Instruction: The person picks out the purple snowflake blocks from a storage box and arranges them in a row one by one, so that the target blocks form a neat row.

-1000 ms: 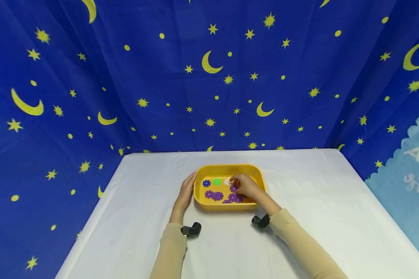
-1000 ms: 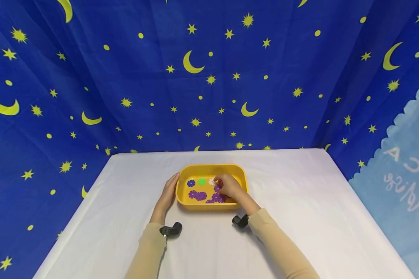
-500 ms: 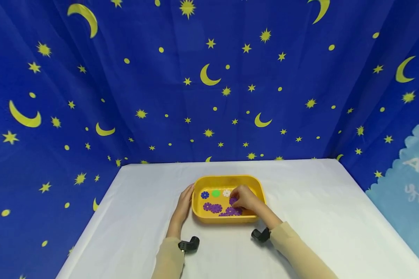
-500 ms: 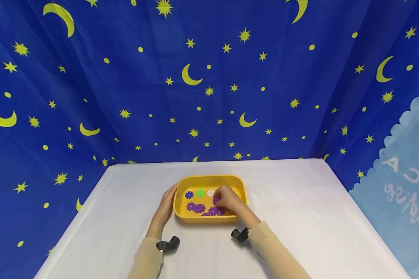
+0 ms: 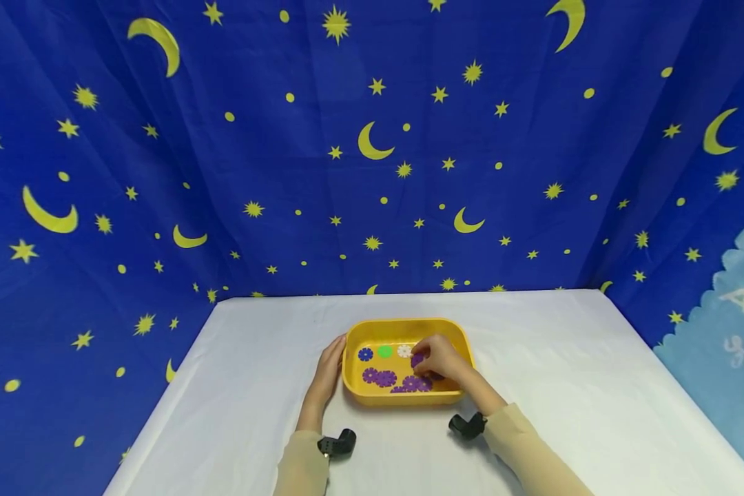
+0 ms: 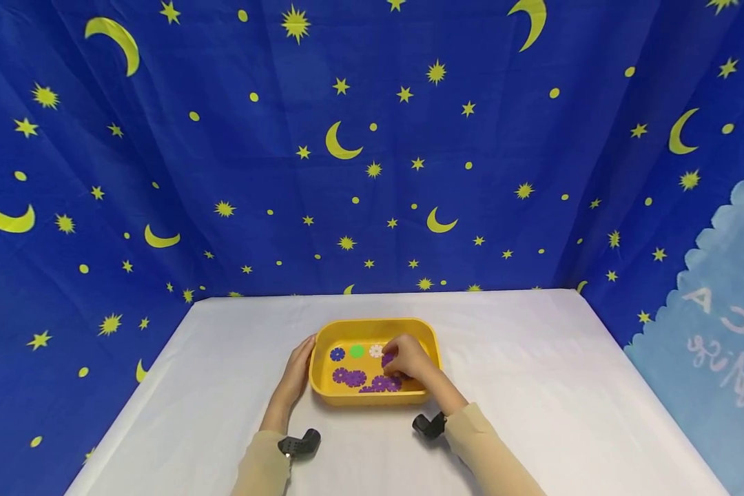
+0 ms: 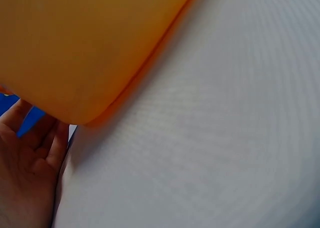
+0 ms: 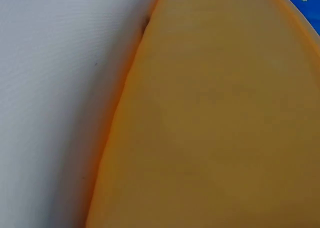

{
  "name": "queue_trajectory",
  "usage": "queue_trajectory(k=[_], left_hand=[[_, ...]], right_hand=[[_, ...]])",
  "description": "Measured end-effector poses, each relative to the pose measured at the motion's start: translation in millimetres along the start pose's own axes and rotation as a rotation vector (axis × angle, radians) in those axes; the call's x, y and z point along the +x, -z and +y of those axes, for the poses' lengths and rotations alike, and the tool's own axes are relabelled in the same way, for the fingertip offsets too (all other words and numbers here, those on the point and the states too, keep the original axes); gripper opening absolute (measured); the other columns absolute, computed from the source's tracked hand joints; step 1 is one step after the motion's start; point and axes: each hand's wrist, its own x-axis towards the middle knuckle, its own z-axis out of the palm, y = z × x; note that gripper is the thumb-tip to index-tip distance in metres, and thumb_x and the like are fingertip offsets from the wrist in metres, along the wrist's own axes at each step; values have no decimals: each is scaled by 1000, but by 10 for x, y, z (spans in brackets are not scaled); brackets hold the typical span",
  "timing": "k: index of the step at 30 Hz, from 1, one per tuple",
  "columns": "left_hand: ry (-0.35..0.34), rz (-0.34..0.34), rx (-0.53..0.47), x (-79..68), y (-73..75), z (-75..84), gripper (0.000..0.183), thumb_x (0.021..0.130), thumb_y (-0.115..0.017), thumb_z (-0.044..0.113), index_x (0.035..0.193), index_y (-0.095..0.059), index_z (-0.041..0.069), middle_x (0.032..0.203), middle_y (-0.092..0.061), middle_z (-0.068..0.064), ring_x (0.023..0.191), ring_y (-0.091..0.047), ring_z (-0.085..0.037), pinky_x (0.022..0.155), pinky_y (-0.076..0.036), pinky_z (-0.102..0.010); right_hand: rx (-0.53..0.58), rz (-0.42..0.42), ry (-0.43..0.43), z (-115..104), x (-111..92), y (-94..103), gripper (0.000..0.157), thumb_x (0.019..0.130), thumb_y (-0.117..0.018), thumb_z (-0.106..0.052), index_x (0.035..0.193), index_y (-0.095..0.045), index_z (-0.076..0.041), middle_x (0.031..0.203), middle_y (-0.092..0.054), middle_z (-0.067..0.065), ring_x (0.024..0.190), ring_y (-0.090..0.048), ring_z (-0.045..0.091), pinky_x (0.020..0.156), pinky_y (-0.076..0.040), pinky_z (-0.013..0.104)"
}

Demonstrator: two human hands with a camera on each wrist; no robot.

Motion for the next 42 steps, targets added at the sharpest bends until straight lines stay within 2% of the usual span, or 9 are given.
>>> queue_trajectory(k=[6, 13, 16, 21, 26, 31, 34, 38, 42], left_hand=[[3, 0, 2, -8, 1, 7, 54, 102, -33, 42, 142, -43, 6, 149, -42, -14, 141, -34, -32, 120, -24, -49], [10, 14, 25, -21, 14, 49, 51, 103, -35, 35, 140, -44, 1, 147, -42, -18, 140, -35, -36, 119, -25, -51], [9, 15, 21, -78, 20, 142, 49, 103, -36, 30, 138, -44, -2, 146, -43, -21, 139, -35, -37, 119, -25, -51], [5, -13, 21, -177, 16, 296, 47, 103, -36, 28, 138, -44, -4, 145, -43, -23, 139, -35, -39, 118, -26, -52], [-3, -18, 29, -169, 10, 306, 46, 104, -36, 28, 137, -46, -3, 144, -45, -22, 138, -37, -38, 118, -28, -50], [-8, -26, 18, -135, -5, 313, 46, 104, -35, 28, 137, -47, -2, 143, -47, -21, 137, -39, -36, 117, -30, -50], [-2, -31, 3, -122, -14, 317, 46, 104, -35, 29, 137, -48, -1, 143, -48, -20, 137, -40, -35, 117, -30, -49], [-3, -21, 14, -119, -6, 270, 47, 104, -35, 31, 137, -48, -1, 143, -47, -20, 137, -40, -35, 117, -30, -50], [0, -15, 21, -124, 1, 275, 47, 104, -36, 31, 137, -47, 0, 144, -47, -19, 138, -39, -36, 117, -29, -50]], right_hand=[[88, 87, 58, -11, -43, 45, 32, 72, -78, 0, 101, -68, 10, 82, -69, 17, 64, -52, 12, 55, -48, 18], [145, 234, -54, -80, -95, 82, 32, 73, -76, 0, 105, -69, 4, 80, -67, 10, 66, -52, 11, 55, -48, 18], [146, 269, -54, -103, -112, 121, 31, 74, -76, -1, 104, -69, 4, 81, -67, 11, 67, -53, 11, 57, -49, 17], [198, 339, -50, -91, -144, 234, 29, 73, -76, 4, 102, -69, 6, 86, -70, 19, 67, -56, 9, 60, -51, 14], [279, 367, -115, -68, -161, 378, 32, 77, -74, 2, 108, -66, 7, 99, -68, 24, 73, -56, 6, 65, -50, 9], [363, 388, -185, -43, -178, 524, 35, 81, -72, -1, 113, -63, 8, 103, -66, 24, 74, -57, 2, 67, -51, 8], [408, 411, -234, -15, -186, 597, 35, 83, -71, -4, 115, -62, 8, 100, -67, 20, 72, -58, 1, 68, -55, 13], [443, 441, -305, 54, -199, 666, 33, 87, -68, -8, 115, -62, 7, 87, -69, 4, 70, -60, 0, 68, -57, 20], [442, 480, -347, 164, -212, 714, 31, 88, -66, -10, 114, -61, 7, 78, -67, -7, 67, -60, -2, 66, -56, 19]])
